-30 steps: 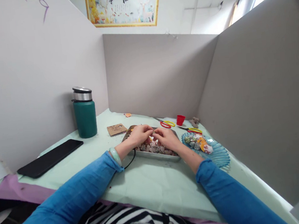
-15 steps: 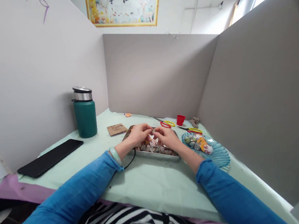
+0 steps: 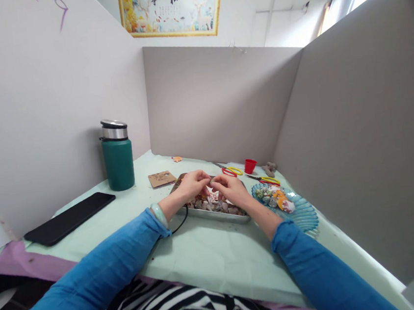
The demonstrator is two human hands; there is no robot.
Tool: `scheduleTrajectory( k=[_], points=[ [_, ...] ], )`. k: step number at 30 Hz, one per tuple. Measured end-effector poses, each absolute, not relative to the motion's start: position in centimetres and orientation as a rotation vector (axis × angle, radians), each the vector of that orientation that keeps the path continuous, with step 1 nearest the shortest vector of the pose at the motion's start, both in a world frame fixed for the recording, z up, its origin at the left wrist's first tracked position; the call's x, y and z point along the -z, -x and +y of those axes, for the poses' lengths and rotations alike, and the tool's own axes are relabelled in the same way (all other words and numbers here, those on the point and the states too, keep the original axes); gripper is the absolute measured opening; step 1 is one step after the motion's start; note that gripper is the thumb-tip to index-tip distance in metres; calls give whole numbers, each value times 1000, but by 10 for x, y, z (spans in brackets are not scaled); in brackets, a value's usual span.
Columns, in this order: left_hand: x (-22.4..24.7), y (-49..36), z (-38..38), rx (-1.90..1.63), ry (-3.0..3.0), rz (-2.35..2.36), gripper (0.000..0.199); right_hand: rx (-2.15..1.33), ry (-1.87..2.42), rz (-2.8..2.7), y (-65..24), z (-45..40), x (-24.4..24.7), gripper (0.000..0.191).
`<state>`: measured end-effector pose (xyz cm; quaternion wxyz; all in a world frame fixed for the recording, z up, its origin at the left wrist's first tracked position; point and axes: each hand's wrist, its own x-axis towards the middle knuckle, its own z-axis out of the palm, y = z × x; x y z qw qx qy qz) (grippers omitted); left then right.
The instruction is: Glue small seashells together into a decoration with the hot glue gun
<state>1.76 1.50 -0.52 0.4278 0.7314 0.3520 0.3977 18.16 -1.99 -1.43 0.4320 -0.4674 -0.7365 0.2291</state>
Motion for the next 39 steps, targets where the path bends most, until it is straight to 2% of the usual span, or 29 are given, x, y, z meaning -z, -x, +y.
scheduleTrajectory(
  k=[7,11,22,26,30,39],
  points=[
    [2,-18,11,-959,-1819,908,10,-549,1180,-1840,-181,-22,13,22],
    [3,-17,13,-988,-1836,943,19,-479,1197,-1819,-182,-23,11,24],
    [3,-9,24,-954,-2342,1074,17,-365,1277,-1669,-188,-16,13,25],
    [-4,-8,13,-707,-2622,917,14,-360,1284,-1664,-187,-15,14,25],
    [-3,-12,4,-559,-2687,952,9,-369,1285,-1658,-186,-16,13,25],
    [-11,-17,-7,-81,-2862,1169,26,-384,1273,-1652,-185,-17,13,24]
  ],
)
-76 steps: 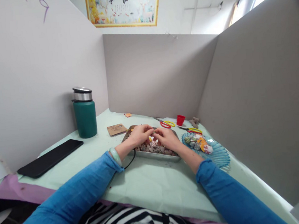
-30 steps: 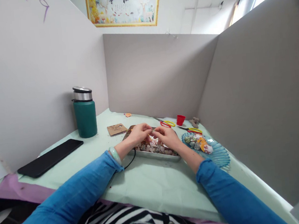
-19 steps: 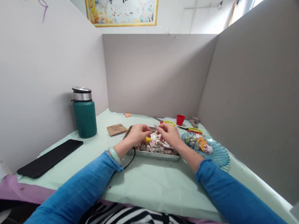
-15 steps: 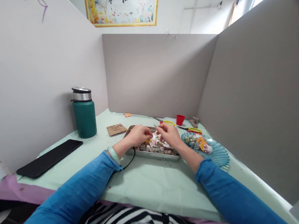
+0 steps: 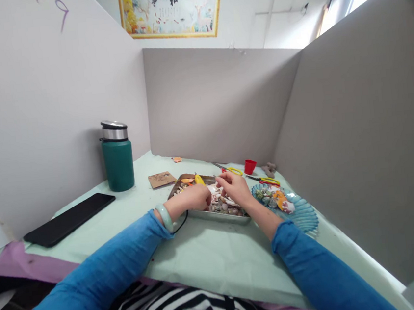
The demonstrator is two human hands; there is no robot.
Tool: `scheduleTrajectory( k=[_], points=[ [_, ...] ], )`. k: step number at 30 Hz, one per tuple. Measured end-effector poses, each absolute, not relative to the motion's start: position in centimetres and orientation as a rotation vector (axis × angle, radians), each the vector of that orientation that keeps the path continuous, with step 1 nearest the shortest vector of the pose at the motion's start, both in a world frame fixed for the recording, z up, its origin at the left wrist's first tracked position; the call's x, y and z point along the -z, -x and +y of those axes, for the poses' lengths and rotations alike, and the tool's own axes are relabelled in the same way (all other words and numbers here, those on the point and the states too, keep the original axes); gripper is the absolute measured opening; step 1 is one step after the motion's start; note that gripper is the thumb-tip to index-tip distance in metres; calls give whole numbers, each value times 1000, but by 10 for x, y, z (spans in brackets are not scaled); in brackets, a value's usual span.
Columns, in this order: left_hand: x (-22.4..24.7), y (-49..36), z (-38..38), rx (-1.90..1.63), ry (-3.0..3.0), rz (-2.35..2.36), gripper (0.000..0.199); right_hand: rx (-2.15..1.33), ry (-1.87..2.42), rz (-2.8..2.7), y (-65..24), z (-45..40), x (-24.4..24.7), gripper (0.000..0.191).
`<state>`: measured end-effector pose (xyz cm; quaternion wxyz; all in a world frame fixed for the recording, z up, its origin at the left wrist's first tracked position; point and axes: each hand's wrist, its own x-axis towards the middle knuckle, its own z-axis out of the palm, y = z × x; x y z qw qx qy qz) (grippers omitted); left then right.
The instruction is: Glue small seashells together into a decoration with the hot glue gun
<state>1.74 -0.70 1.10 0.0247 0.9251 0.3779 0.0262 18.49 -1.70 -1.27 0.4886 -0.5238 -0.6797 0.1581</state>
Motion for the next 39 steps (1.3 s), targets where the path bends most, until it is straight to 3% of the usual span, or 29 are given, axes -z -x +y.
scheduleTrajectory(
  k=[10,34,39],
  points=[
    [-19,-27,-20,68,-2926,1379,30,-387,1258,-1669,-184,-16,14,25],
    [-17,-25,-15,-190,-2920,1193,28,-411,1262,-1654,-184,-17,13,23],
    [-19,-32,-22,-29,-2907,1238,30,-407,1262,-1653,-182,-17,13,23]
  ],
)
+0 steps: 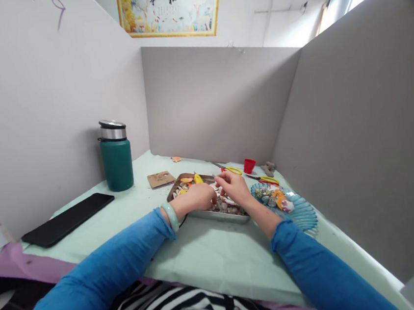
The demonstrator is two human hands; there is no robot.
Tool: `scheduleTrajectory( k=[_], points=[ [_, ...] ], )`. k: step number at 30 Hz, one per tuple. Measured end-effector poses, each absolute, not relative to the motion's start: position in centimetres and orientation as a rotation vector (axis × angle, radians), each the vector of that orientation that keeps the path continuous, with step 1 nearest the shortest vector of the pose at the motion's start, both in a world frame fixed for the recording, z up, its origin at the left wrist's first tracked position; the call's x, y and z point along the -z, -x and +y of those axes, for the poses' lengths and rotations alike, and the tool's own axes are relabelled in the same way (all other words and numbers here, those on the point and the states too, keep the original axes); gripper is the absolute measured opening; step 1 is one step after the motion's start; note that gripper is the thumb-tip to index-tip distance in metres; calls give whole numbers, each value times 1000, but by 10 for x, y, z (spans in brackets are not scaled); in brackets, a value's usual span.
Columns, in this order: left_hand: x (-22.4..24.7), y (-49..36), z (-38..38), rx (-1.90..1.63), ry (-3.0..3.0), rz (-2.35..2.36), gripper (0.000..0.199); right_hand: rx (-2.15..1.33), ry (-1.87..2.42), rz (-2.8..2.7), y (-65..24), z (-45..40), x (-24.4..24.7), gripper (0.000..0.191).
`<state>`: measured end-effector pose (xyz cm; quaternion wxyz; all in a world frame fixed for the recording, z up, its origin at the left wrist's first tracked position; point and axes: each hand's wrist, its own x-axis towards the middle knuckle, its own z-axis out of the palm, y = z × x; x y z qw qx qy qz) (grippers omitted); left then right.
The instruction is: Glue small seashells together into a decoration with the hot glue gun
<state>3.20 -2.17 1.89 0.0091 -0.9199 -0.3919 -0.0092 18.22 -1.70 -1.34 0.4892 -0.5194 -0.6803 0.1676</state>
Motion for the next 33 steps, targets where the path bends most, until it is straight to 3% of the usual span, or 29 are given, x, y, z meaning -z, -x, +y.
scheduleTrajectory(
  k=[13,23,33],
  points=[
    [-12,-25,-9,351,2925,-1207,18,-416,1259,-1650,-183,-18,12,22],
    [-15,-15,6,888,2831,-1466,31,-508,1256,-1649,-188,-10,17,23],
    [-13,-18,1,1029,2802,-1481,26,-736,1138,-1617,-182,-15,11,23]
  ],
)
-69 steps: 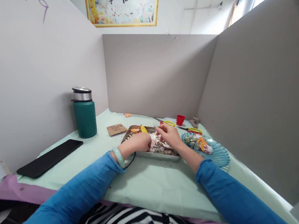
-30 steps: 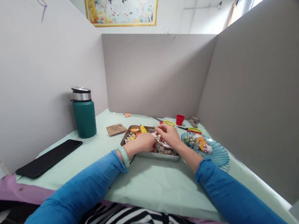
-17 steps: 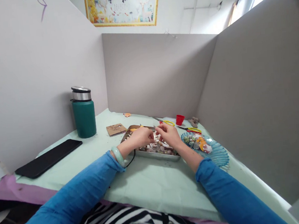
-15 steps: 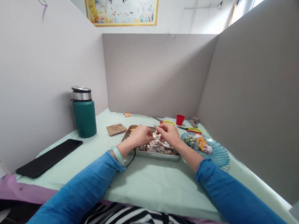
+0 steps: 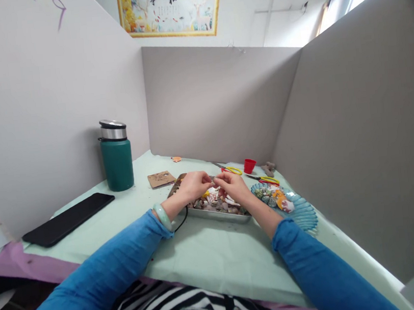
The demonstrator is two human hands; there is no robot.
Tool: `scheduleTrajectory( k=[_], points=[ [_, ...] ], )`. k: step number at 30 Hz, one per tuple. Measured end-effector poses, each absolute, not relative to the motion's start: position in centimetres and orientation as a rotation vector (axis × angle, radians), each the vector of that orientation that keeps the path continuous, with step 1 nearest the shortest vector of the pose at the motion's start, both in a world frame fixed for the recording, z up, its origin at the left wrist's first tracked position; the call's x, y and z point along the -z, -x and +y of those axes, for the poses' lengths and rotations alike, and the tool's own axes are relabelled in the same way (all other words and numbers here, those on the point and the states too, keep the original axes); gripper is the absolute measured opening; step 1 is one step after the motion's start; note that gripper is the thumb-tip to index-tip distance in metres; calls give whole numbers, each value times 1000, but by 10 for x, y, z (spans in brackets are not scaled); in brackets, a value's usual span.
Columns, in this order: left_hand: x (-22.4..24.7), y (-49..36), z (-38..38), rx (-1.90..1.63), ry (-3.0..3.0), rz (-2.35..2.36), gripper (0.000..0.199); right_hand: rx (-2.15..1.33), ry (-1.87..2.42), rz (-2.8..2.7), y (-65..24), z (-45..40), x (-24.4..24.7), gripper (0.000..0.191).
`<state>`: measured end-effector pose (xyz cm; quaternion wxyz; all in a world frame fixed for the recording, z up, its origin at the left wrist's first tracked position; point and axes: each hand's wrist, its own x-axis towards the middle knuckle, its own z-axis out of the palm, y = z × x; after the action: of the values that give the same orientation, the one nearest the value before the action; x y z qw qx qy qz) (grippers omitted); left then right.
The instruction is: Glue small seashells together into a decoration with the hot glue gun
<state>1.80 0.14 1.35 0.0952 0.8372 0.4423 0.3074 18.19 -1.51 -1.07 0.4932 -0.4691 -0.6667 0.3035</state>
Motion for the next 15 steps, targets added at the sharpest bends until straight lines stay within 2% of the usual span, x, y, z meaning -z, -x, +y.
scheduleTrajectory(
  k=[7,15],
  points=[
    [-17,-19,-6,-925,-2433,1264,25,-808,1081,-1582,-183,-14,11,30],
    [-13,-19,4,-1048,-2129,1222,28,-866,1090,-1467,-184,-15,8,27]
  ],
)
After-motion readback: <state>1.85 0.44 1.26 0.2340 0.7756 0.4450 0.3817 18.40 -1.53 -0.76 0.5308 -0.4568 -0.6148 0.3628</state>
